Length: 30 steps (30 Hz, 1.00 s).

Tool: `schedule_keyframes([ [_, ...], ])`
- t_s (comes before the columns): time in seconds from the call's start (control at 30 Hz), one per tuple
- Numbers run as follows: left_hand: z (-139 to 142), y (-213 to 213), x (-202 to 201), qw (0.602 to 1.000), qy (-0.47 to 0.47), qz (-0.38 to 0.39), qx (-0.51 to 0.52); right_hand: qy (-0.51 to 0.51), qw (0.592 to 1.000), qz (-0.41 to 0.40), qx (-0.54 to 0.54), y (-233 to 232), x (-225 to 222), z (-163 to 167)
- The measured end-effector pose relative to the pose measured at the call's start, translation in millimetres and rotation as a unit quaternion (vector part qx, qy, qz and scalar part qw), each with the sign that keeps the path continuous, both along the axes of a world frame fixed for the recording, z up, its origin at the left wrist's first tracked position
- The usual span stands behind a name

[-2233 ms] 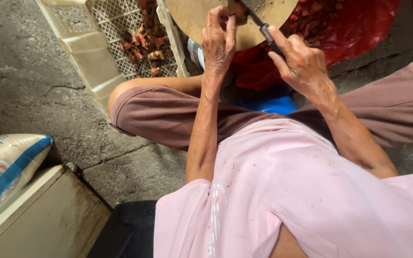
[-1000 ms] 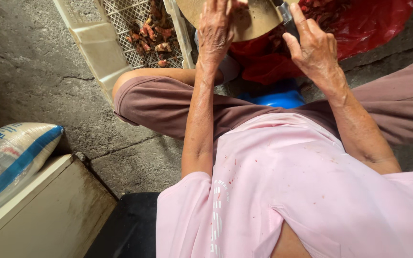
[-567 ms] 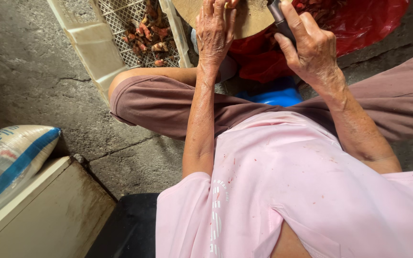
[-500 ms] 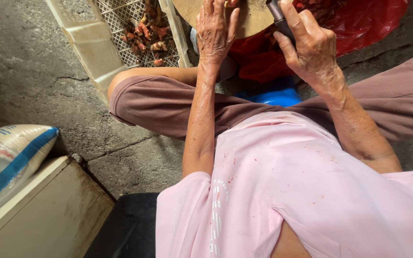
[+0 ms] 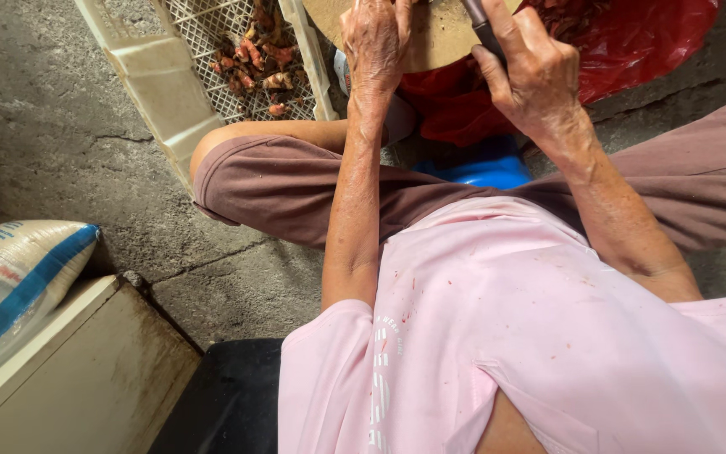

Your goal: The person sits cross-legged on the floor and uses a knife to cut reddish-brown root vegetables on a round wooden board. They pick up each piece from a white plastic crate, cut it into smaller pieces, and place the cut pieces into a red plastic bag.

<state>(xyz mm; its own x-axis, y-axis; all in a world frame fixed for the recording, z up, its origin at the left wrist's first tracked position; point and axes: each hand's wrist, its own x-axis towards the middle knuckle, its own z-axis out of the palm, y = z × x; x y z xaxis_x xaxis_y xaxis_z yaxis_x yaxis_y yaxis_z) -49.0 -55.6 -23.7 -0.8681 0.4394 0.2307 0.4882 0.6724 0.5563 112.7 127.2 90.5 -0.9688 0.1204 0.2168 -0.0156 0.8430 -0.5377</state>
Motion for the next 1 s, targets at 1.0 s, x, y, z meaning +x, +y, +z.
schedule_keyframes([
  [1.0, 13.0, 92.2, 36.4, 0.974, 0.118, -0.162, -0.104, -0.079, 0.942, -0.175, -0.276, 71.1, 87.2, 45.8],
])
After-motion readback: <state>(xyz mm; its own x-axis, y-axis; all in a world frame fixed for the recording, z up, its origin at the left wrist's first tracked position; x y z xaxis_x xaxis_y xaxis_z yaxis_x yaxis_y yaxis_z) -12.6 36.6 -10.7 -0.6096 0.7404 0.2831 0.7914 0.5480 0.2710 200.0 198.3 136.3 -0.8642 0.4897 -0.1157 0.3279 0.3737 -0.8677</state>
